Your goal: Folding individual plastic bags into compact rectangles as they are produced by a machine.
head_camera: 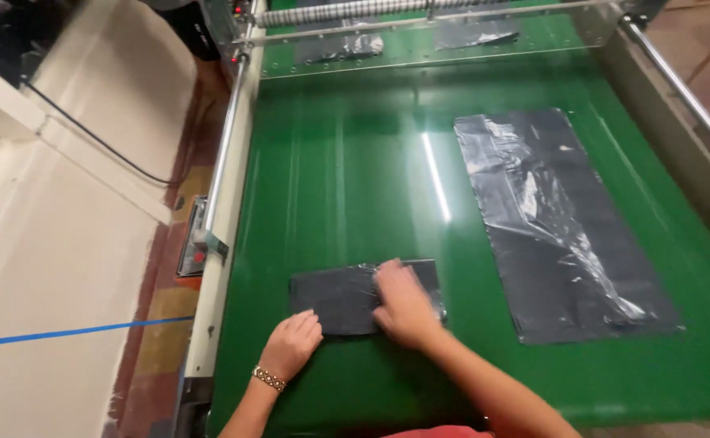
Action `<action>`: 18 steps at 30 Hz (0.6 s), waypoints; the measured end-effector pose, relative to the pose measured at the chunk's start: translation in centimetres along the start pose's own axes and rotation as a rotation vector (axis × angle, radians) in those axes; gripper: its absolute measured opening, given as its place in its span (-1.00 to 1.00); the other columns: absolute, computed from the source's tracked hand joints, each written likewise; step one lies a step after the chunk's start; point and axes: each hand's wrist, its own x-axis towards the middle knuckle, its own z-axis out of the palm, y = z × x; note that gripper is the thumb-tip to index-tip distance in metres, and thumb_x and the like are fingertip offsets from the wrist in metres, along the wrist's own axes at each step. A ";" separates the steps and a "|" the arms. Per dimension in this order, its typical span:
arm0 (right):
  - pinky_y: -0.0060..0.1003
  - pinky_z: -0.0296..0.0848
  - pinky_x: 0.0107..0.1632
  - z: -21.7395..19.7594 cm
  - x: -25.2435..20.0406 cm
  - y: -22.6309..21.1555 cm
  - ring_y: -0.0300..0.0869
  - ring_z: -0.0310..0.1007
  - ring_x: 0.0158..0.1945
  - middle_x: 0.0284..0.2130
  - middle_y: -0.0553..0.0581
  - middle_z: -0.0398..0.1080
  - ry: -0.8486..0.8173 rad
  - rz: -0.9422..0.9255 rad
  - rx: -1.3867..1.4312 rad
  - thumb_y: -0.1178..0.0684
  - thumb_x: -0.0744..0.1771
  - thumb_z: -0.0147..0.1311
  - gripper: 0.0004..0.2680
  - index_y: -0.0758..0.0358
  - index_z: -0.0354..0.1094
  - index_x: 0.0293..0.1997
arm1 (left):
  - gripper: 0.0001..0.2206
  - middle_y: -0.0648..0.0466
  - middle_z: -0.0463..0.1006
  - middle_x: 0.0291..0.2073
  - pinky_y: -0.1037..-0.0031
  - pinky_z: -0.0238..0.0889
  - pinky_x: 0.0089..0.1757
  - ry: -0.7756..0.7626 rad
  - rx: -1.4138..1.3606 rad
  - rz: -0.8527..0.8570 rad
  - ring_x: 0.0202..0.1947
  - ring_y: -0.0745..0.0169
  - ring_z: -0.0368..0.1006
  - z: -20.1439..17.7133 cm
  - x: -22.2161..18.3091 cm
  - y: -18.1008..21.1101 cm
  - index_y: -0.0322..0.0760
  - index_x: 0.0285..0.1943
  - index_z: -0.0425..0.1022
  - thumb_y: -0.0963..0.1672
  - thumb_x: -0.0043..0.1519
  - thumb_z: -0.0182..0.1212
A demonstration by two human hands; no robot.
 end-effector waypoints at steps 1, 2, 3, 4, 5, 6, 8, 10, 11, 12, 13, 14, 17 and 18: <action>0.21 -0.16 0.41 -0.7 0.2 -2.2 0.32 -0.10 0.43 0.33 0.44 0.05 -0.076 -0.098 0.133 0.05 0.17 0.07 -0.46 0.42 0.07 0.28 | -0.88 0.10 0.44 -0.40 0.44 0.29 -0.37 0.075 0.067 0.108 -0.20 0.18 0.45 -0.3 0.8 0.4 -0.13 -0.41 0.34 -0.19 0.20 0.08; 0.21 -0.16 0.41 0.3 -1.2 -3.5 0.32 -0.10 0.43 0.33 0.44 0.05 -0.078 -0.092 0.122 0.05 0.17 0.07 -0.46 0.42 0.07 0.28 | -0.88 0.10 0.44 -0.40 0.44 0.29 -0.37 0.084 0.059 0.110 -0.20 0.18 0.45 0.3 1.0 1.5 -0.13 -0.41 0.34 -0.19 0.20 0.08; 0.23 -0.06 0.37 1.6 -2.3 -5.1 0.34 0.01 0.38 0.26 0.48 0.13 -0.055 -0.185 0.178 0.08 0.12 0.13 -0.43 0.48 0.10 0.25 | -0.90 0.09 0.46 -0.52 0.30 0.28 -0.49 -0.039 -0.023 0.106 -0.42 0.10 0.44 0.8 1.2 2.2 -0.09 -0.48 0.40 -0.14 0.11 0.08; 0.26 0.04 0.34 2.9 -3.4 -6.6 0.36 0.12 0.33 0.20 0.52 0.22 -0.032 -0.277 0.233 0.12 0.07 0.19 -0.40 0.55 0.13 0.23 | -0.88 0.08 0.49 -0.63 0.17 0.27 -0.60 -0.162 -0.103 0.101 -0.64 0.02 0.43 1.3 1.5 2.9 -0.05 -0.56 0.45 -0.08 0.02 0.08; 0.26 0.04 0.34 3.3 -4.6 -6.8 0.36 0.12 0.33 0.20 0.52 0.22 -0.023 -0.261 0.232 0.12 0.07 0.19 -0.40 0.55 0.13 0.23 | -0.88 0.08 0.49 -0.63 0.17 0.27 -0.60 -0.164 -0.107 0.119 -0.64 0.02 0.43 -0.7 2.9 3.5 -0.05 -0.56 0.45 -0.08 0.02 0.08; 0.19 0.12 0.31 3.8 -5.8 -6.9 0.25 0.23 0.28 0.15 0.41 0.32 0.022 -0.271 0.318 0.12 0.20 0.09 -0.58 0.43 0.26 0.17 | -0.81 0.03 0.55 -0.56 0.13 0.27 -0.51 -0.310 -0.345 0.136 -0.57 -0.05 0.45 -2.5 4.2 4.2 -0.09 -0.52 0.50 -0.06 0.08 0.03; 0.12 0.21 0.28 3.0 -8.9 -7.5 0.15 0.35 0.22 0.11 0.30 0.41 0.053 -0.251 0.412 0.12 0.33 0.00 -0.74 0.31 0.38 0.12 | -0.73 -0.01 0.62 -0.49 0.09 0.27 -0.41 -0.477 -0.610 0.160 -0.51 -0.13 0.48 -3.3 4.7 4.7 -0.12 -0.48 0.56 -0.04 0.15 -0.03; -0.18 0.32 0.21 0.3 -10.0 -6.8 0.01 0.39 0.19 0.15 0.25 0.38 -0.065 -0.046 0.826 0.07 0.41 -0.16 -0.77 0.17 0.32 0.18 | -0.65 0.15 0.66 -0.18 0.47 0.26 0.02 -0.534 -1.187 -0.095 -0.11 0.31 0.51 -0.3 6.1 2.5 -0.09 -0.26 0.59 -0.01 0.34 -0.18; -0.18 0.32 0.21 2.8 -10.2 -5.6 0.01 0.39 0.19 0.15 0.25 0.38 -0.038 -0.010 0.817 0.07 0.41 -0.16 -0.77 0.17 0.32 0.18 | -0.65 0.15 0.66 -0.18 0.47 0.26 0.02 -0.557 -1.196 -0.055 -0.11 0.31 0.51 4.8 5.1 -0.6 -0.09 -0.26 0.59 -0.01 0.34 -0.18; -0.25 0.32 0.10 5.1 -10.6 -4.4 -0.15 0.32 0.02 -0.06 0.07 0.35 0.041 0.283 0.951 0.01 0.39 -0.09 -0.85 0.18 0.33 -0.03 | -0.47 0.10 0.63 -0.09 0.42 0.30 0.01 -0.674 -1.485 -0.452 -0.12 0.29 0.51 9.9 3.5 -2.7 -0.12 -0.04 0.52 0.13 0.28 -0.41; -0.33 0.32 -0.02 7.5 -11.2 -2.9 -0.32 0.24 -0.16 -0.28 -0.11 0.32 0.122 0.571 1.078 -0.06 0.38 -0.02 -0.84 0.19 0.34 -0.23 | -0.22 0.05 0.61 0.00 0.35 0.33 0.01 -0.774 -1.727 -0.896 -0.12 0.27 0.51 14.9 1.2 -3.2 -0.14 0.18 0.44 0.27 0.23 -0.63; -0.33 0.32 -0.02 7.2 -11.3 -3.0 -0.32 0.24 -0.16 -0.28 -0.11 0.32 0.149 0.597 1.073 -0.06 0.38 -0.02 -0.84 0.19 0.34 -0.23 | -0.22 0.05 0.61 0.00 0.35 0.33 0.01 -0.807 -1.727 -0.869 -0.12 0.27 0.51 12.1 2.5 -1.1 -0.14 0.18 0.44 0.27 0.23 -0.63; -0.29 0.37 0.16 5.7 -10.1 -3.5 -0.28 0.39 -0.01 -0.06 0.05 0.48 0.308 0.735 1.443 0.01 0.36 0.00 -0.79 0.31 0.39 0.00 | -0.52 0.06 0.62 0.08 0.48 0.24 0.13 -0.506 -0.905 -0.817 0.08 0.27 0.50 4.9 5.4 2.4 -0.22 0.18 0.52 0.05 0.13 0.20; -0.42 0.14 -0.18 5.0 -10.2 -3.4 -0.37 0.21 -0.29 -0.29 -0.06 0.37 0.211 0.809 1.511 0.03 0.36 -0.03 -0.87 0.15 0.36 -0.06 | -0.72 0.09 0.55 -0.29 0.40 0.21 -0.12 -0.466 -0.785 -0.755 -0.24 0.22 0.44 4.2 5.6 3.2 -0.18 -0.12 0.46 0.03 0.17 0.17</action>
